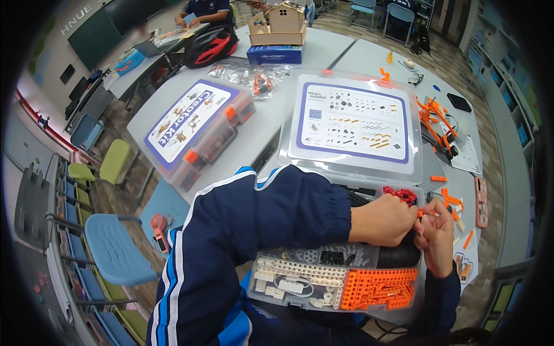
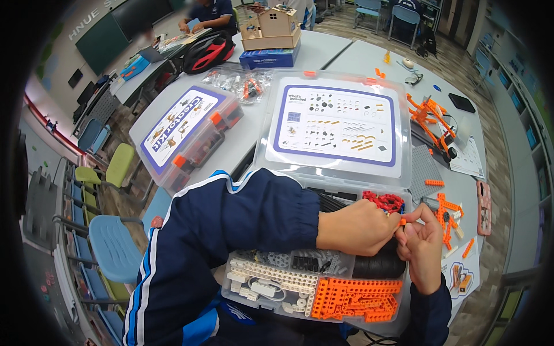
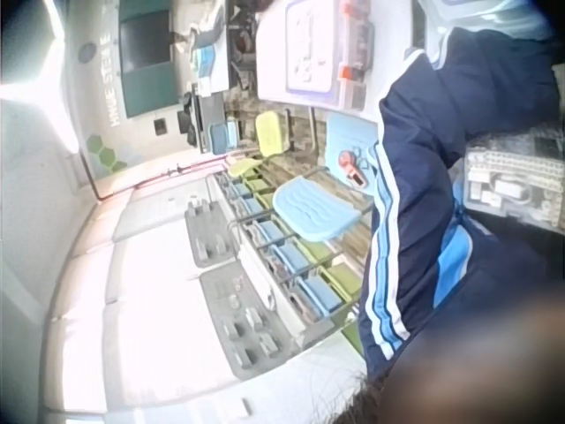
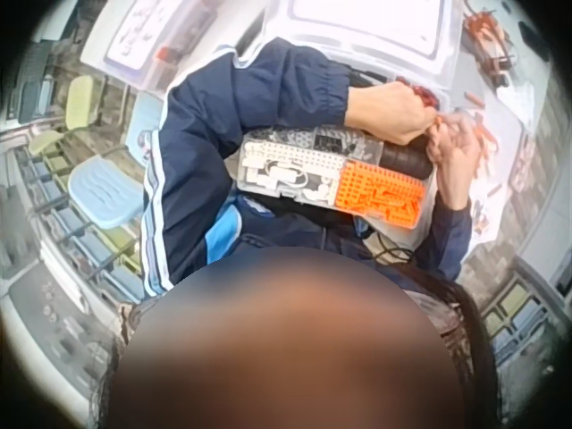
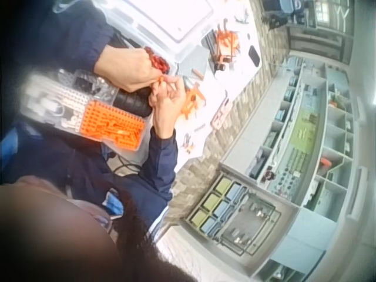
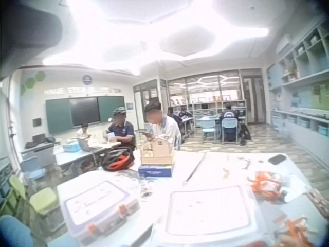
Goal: The person opens a compartmentalized construction kit and selects small red and orange plastic pieces. They connect a few pieces together by hand, then place the small assembly on the table. The person continues to pick and place individual pieces within the kit compartments.
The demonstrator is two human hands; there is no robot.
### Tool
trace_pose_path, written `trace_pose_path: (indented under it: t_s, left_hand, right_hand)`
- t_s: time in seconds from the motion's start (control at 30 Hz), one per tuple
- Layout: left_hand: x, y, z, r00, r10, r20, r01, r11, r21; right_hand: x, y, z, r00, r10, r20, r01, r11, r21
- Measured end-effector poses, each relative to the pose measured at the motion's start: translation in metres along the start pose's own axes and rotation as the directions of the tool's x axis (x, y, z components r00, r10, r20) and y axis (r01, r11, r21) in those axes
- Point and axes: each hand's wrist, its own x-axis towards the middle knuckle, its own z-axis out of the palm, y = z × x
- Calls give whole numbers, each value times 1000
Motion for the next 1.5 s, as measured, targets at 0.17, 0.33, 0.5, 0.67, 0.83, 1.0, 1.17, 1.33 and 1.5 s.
trace_pose_path:
  t_s: [0.17, 0.33, 0.5, 0.67, 0.83, 1.0, 1.17, 1.33, 1.5]
  left_hand:
    - [2, 3, -5, 981, -103, 166, 104, 995, 1]
    - [6, 1, -16, 999, -34, 34, 34, 999, -14]
    - [21, -1, -45, 970, -241, 43, 244, 944, -223]
    - [28, 2, -70, 924, -359, 134, 383, 885, -263]
    - [26, 6, -76, 952, -274, 140, 289, 952, -101]
    - [33, 13, -70, 934, -287, 213, 307, 950, -62]
    - [72, 8, -26, 973, -60, 222, 37, 994, 107]
    - [85, 0, -4, 964, -33, 265, 21, 999, 48]
    - [63, 4, -50, 967, -113, 227, 130, 990, -62]
  right_hand:
    - [0, -2, 2, 1000, 17, 0, -17, 1000, -3]
    - [-2, -5, -1, 1000, 26, 13, -26, 1000, 6]
    - [-10, -13, -10, 1000, -1, 12, 1, 1000, 14]
    - [-10, -17, -18, 996, -86, -8, 85, 994, -66]
    - [-12, -19, -25, 976, -216, -33, 209, 966, -153]
    - [-34, -37, -56, 890, -412, -197, 362, 900, -244]
    - [-44, -30, -80, 842, -434, -320, 368, 896, -247]
    - [-44, -1, -81, 855, -392, -341, 326, 916, -235]
    - [-41, -8, -71, 890, -361, -280, 301, 924, -234]
